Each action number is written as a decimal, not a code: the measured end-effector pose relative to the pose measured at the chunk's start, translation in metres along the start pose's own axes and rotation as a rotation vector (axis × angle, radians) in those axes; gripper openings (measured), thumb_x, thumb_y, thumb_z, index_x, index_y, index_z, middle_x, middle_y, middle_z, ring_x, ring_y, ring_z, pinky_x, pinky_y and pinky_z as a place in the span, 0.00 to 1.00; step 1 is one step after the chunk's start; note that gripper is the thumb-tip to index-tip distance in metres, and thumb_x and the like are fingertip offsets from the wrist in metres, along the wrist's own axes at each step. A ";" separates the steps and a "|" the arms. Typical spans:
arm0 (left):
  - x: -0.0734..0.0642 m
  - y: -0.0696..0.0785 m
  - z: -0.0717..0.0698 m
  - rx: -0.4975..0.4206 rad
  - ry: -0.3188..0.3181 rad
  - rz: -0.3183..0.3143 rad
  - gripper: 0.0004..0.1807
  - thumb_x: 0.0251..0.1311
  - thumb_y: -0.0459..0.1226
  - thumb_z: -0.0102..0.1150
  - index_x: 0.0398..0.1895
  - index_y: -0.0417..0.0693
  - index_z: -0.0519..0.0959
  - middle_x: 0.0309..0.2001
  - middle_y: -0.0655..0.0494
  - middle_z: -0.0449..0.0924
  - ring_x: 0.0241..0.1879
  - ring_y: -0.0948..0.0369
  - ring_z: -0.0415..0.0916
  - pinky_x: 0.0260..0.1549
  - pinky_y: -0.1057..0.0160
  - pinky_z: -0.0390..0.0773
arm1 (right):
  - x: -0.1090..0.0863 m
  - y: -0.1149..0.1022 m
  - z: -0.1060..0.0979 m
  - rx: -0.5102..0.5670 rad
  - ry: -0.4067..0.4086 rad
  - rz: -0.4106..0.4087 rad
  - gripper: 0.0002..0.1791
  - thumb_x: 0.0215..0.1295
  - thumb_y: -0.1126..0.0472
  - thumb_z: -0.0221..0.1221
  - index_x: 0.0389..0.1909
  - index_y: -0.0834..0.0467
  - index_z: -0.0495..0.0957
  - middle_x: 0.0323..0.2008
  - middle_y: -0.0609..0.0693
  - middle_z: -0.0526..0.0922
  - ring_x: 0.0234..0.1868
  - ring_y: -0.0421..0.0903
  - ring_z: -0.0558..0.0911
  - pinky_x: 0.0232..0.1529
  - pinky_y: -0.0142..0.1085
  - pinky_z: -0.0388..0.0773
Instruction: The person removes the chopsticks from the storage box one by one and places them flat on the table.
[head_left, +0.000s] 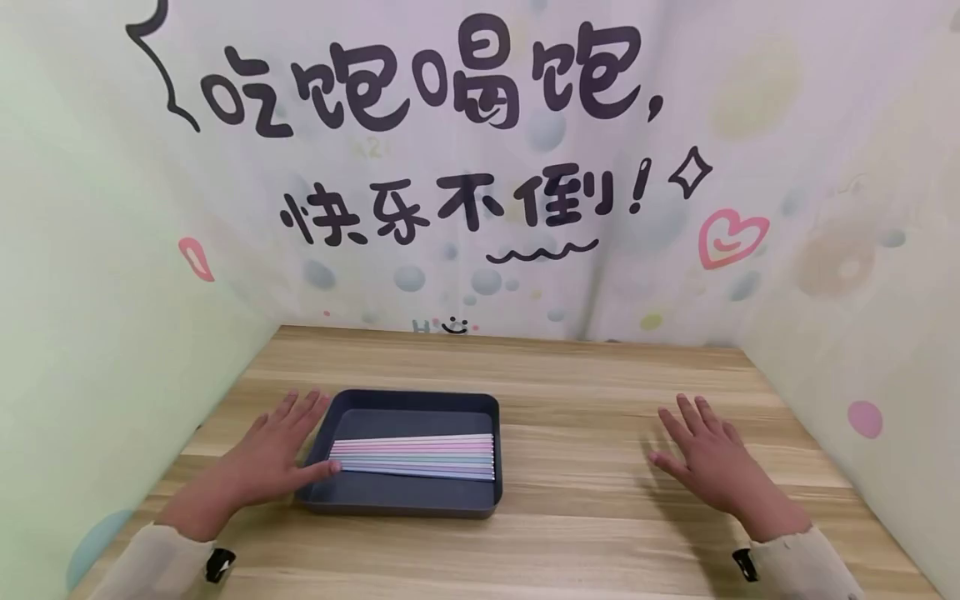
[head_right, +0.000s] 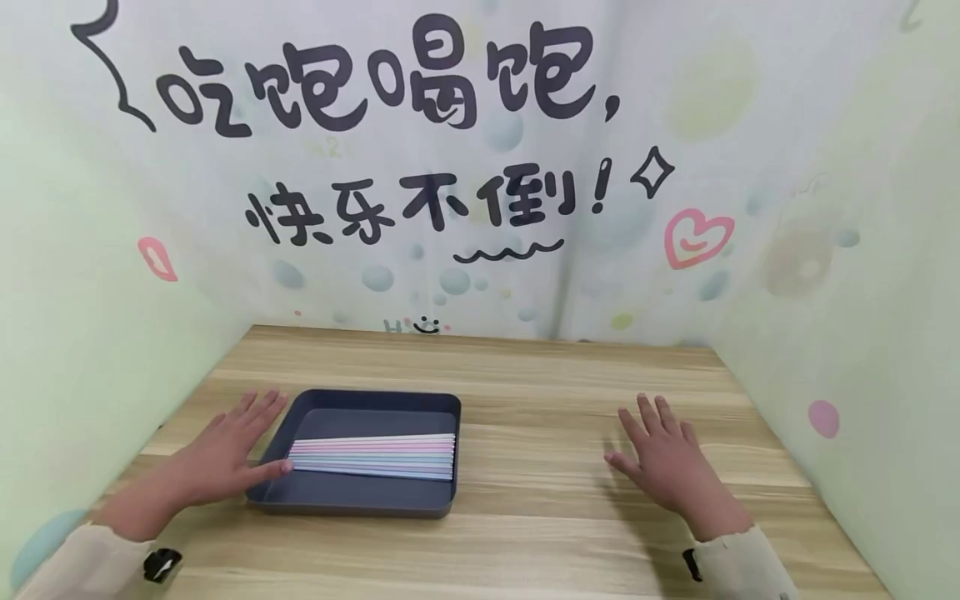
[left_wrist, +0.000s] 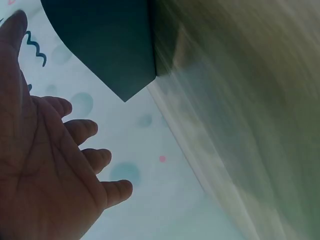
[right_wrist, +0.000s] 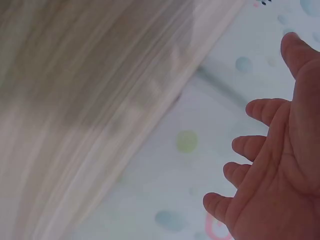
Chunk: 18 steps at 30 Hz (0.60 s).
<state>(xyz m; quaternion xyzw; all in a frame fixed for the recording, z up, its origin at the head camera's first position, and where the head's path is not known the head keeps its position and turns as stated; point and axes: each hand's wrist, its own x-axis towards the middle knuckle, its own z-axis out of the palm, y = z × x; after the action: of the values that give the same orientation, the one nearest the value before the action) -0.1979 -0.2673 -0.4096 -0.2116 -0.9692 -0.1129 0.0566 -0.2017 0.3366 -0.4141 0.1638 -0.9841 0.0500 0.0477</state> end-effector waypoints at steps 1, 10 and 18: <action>0.000 0.001 0.000 0.003 -0.004 0.002 0.54 0.57 0.64 0.61 0.75 0.36 0.57 0.74 0.34 0.53 0.71 0.32 0.47 0.56 0.25 0.55 | 0.001 0.000 0.000 -0.016 -0.002 -0.011 0.42 0.70 0.38 0.55 0.73 0.65 0.61 0.72 0.73 0.52 0.73 0.72 0.48 0.59 0.72 0.50; -0.005 0.000 0.006 -0.026 -0.066 -0.023 0.63 0.48 0.67 0.66 0.75 0.34 0.53 0.71 0.26 0.52 0.69 0.28 0.47 0.55 0.25 0.56 | 0.007 -0.013 -0.005 -0.092 -0.002 -0.131 0.39 0.68 0.41 0.59 0.71 0.62 0.66 0.72 0.69 0.57 0.73 0.69 0.52 0.61 0.69 0.53; -0.007 -0.001 0.009 -0.027 -0.091 -0.024 0.64 0.45 0.67 0.68 0.74 0.33 0.54 0.70 0.24 0.54 0.68 0.27 0.48 0.53 0.24 0.57 | 0.016 -0.025 -0.010 -0.201 0.041 -0.244 0.38 0.66 0.42 0.61 0.69 0.60 0.69 0.72 0.66 0.60 0.72 0.67 0.56 0.61 0.65 0.58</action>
<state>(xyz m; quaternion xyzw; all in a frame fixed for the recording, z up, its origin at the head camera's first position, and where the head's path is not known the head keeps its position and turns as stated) -0.1927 -0.2688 -0.4198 -0.2053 -0.9716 -0.1170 0.0083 -0.2074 0.3095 -0.4001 0.2754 -0.9557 -0.0517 0.0897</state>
